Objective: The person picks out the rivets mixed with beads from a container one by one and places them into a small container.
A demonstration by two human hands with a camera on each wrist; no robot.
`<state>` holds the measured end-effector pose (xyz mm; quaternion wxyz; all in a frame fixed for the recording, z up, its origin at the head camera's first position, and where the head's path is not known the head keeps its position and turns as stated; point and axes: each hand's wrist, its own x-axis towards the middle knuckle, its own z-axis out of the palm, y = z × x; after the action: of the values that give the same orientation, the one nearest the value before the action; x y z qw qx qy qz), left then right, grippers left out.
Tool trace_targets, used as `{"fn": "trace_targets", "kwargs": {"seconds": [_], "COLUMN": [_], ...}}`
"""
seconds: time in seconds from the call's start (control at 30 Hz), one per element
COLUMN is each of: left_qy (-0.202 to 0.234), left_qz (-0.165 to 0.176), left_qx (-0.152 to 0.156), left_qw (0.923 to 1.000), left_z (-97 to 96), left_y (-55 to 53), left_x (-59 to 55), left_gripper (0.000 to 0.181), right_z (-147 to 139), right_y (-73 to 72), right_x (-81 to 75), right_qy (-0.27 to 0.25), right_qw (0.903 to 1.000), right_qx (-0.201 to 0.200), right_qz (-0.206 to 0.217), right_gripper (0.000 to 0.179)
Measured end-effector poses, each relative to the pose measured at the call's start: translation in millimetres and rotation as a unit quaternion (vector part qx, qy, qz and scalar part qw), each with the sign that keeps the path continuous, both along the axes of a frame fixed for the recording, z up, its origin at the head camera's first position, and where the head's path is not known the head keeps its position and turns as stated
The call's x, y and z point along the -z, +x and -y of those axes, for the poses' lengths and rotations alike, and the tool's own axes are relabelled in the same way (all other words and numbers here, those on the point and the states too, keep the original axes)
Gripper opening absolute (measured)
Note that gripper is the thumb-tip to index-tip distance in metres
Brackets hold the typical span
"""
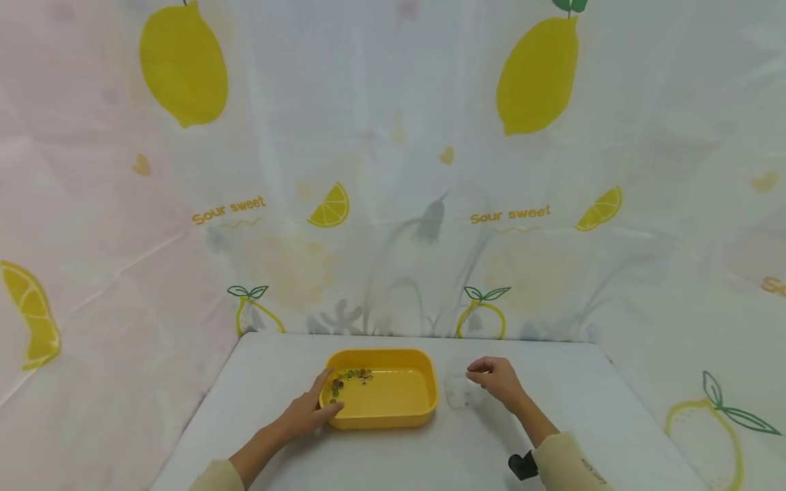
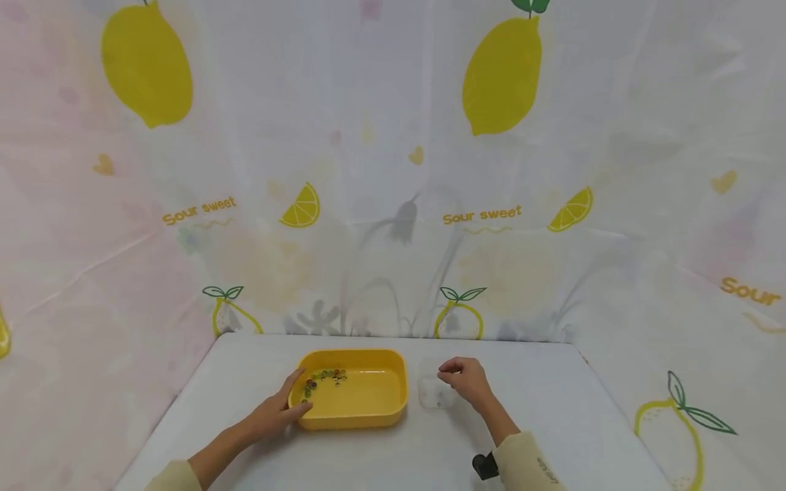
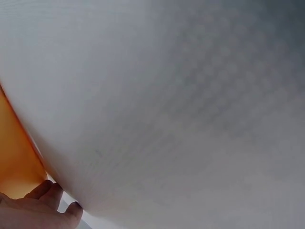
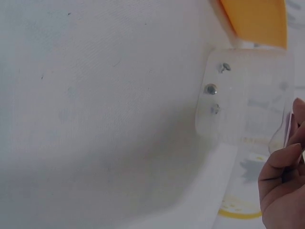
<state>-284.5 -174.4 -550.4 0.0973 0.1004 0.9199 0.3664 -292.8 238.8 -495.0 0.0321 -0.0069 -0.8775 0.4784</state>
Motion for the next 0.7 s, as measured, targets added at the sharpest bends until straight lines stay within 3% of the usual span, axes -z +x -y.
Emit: {"fn": "trace_targets", "kwargs": {"seconds": [0.17,0.33,0.5,0.6,0.7], "left_qy": [0.013,0.036,0.035,0.027,0.025], "left_qz": [0.006,0.021,0.012,0.011,0.014], "left_qx": [-0.001,0.008,0.023,0.024,0.021], "left_qw": [0.9999,0.9991,0.9991,0.9993,0.9994], "left_z": [-2.1,-3.4,-3.6,-1.2,2.0], "left_y": [-2.4,2.3,2.4,1.5,2.0], "left_x": [2.3,7.8,3.5,-0.3,-3.4], "left_gripper": [0.082,0.083,0.082,0.082,0.082], "right_z": [-4,-6,-10,-12,-18], "right_y": [-2.0,-1.4,-1.0,0.5,2.2], "right_x": [0.9,5.5,0.6,-8.0,-15.6], "right_qy": [-0.006,0.014,0.004,0.022,0.105], "right_qw": [0.9999,0.9998,0.9998,0.9995,0.9890], "right_qx": [-0.009,0.003,-0.005,-0.010,-0.006], "right_qz": [-0.001,0.015,0.017,-0.022,-0.103], "right_gripper": [0.014,0.012,0.019,0.023,0.036]}}
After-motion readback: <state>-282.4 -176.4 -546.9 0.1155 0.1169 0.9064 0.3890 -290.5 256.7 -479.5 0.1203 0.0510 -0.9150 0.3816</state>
